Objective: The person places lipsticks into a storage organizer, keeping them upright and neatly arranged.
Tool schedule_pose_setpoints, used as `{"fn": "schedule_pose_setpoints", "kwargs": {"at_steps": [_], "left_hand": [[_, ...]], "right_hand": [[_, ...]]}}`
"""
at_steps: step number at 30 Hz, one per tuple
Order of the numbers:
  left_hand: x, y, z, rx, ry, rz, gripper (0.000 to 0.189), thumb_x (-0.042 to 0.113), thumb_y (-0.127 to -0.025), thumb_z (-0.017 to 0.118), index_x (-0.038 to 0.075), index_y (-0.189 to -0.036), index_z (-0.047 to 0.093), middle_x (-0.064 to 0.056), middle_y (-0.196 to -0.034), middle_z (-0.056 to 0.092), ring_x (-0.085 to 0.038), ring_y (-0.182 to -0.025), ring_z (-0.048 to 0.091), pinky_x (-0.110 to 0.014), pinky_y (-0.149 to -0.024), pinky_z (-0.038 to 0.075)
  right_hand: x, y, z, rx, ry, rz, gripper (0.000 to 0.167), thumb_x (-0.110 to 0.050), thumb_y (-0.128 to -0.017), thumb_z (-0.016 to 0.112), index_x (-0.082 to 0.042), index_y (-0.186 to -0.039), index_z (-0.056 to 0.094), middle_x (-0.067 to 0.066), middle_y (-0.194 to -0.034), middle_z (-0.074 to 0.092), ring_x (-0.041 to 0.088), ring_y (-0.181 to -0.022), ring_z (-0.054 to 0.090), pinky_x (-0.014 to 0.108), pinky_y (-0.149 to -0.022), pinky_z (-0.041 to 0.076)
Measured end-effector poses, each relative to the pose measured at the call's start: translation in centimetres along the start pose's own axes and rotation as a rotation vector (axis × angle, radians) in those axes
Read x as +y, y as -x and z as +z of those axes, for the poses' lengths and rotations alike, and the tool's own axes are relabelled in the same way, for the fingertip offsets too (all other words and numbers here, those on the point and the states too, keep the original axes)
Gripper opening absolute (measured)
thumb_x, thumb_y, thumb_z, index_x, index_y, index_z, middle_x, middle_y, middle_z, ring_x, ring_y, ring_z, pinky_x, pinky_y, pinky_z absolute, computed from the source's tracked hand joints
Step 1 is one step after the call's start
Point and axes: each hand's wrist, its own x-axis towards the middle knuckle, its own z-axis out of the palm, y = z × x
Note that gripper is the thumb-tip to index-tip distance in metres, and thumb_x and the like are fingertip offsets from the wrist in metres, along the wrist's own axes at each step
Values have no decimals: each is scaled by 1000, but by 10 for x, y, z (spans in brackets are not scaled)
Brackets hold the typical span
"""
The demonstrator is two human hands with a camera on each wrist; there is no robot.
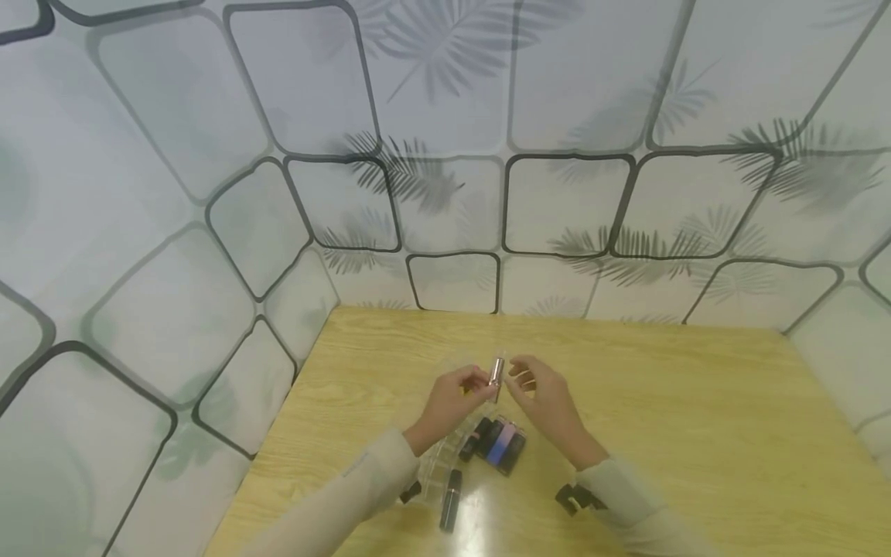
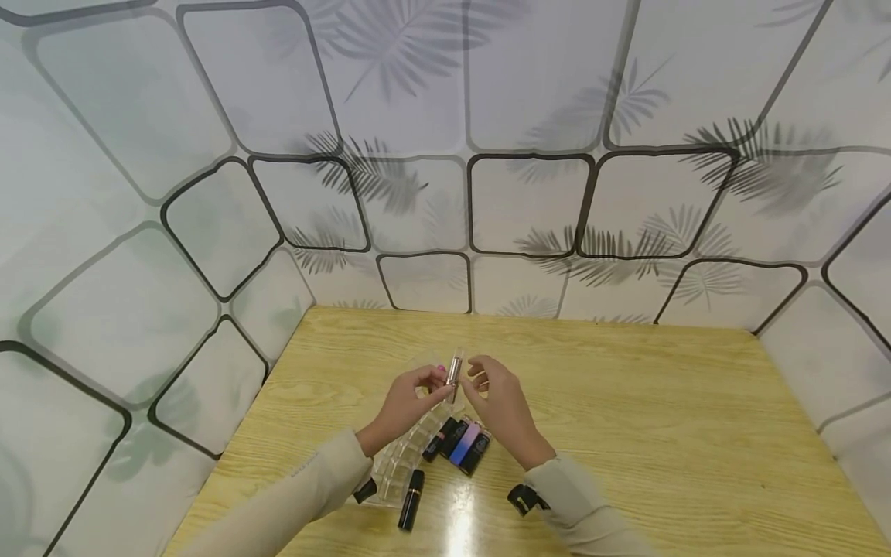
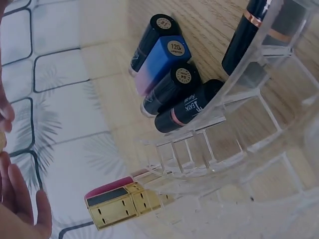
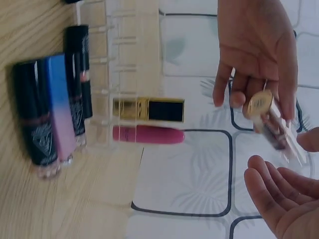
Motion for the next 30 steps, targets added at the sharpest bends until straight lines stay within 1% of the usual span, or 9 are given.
{"fn": "schedule_pose_setpoints", "kwargs": {"at_steps": [4,6,10,13,16,21,23,25,30], "left_hand": [[3,2,6,89,-57,28,17,25,-84,68,10,-92,66,-2,-81,66,-10,-75,59,-33,-75,51],[3,3,8,120,-106,47,18,26,-83,69,10,-91,65,-1,-81,65,-15,-75,59,-29,-73,51],[3,4,10,177,-222,106,18,25,-82,69,10,-90,64,-1,-80,65,-23,-77,61,-30,-71,50],[3,5,8,206,-289,143,16,24,-81,69,11,-89,64,-1,-79,66,-23,-76,62,-30,-69,49],[1,5,3,210,-337,194,19,26,-80,70,11,-90,65,-1,-78,67,-21,-73,62,-30,-67,50],[-5,4,-10,152,-425,310,23,30,-79,73,10,-88,64,-2,-78,67,-19,-71,62,-29,-66,51],[-7,3,-16,110,-474,329,23,30,-79,73,10,-87,64,-2,-79,67,-18,-72,62,-27,-67,50],[-9,3,-23,61,-526,311,24,29,-77,74,9,-88,65,-2,-80,67,-17,-73,62,-26,-69,49],[-14,-1,-43,-68,-639,197,27,25,-76,75,9,-95,64,-4,-87,66,-18,-79,61,-29,-71,50]], "right_hand": [[-9,-2,7,1,-58,85,27,-10,-86,65,1,-110,60,10,-91,67,20,-80,64,26,-71,55],[-12,-2,9,6,-72,94,26,-11,-85,66,-1,-109,61,9,-91,66,18,-79,64,23,-70,54],[-17,-3,14,4,-85,74,25,-12,-84,68,-5,-107,62,6,-90,66,17,-79,63,19,-68,53],[-18,-4,17,8,-78,46,26,-11,-83,69,-6,-107,63,5,-89,66,16,-79,63,18,-67,52],[-17,-4,20,19,-71,26,26,-10,-82,70,-5,-107,63,6,-89,66,17,-79,64,22,-67,54],[-14,-5,22,28,-52,2,26,-9,-81,70,-4,-106,63,6,-87,66,20,-79,65,30,-69,55],[-13,-5,22,26,-47,1,26,-10,-81,70,-4,-105,63,6,-87,66,21,-80,65,31,-70,55],[-13,-5,23,27,-38,-9,26,-11,-81,70,-4,-105,63,6,-88,66,22,-80,65,32,-71,55],[-10,-5,25,25,-23,-42,24,-12,-81,70,-4,-103,63,7,-90,67,19,-80,65,31,-71,55]]}}
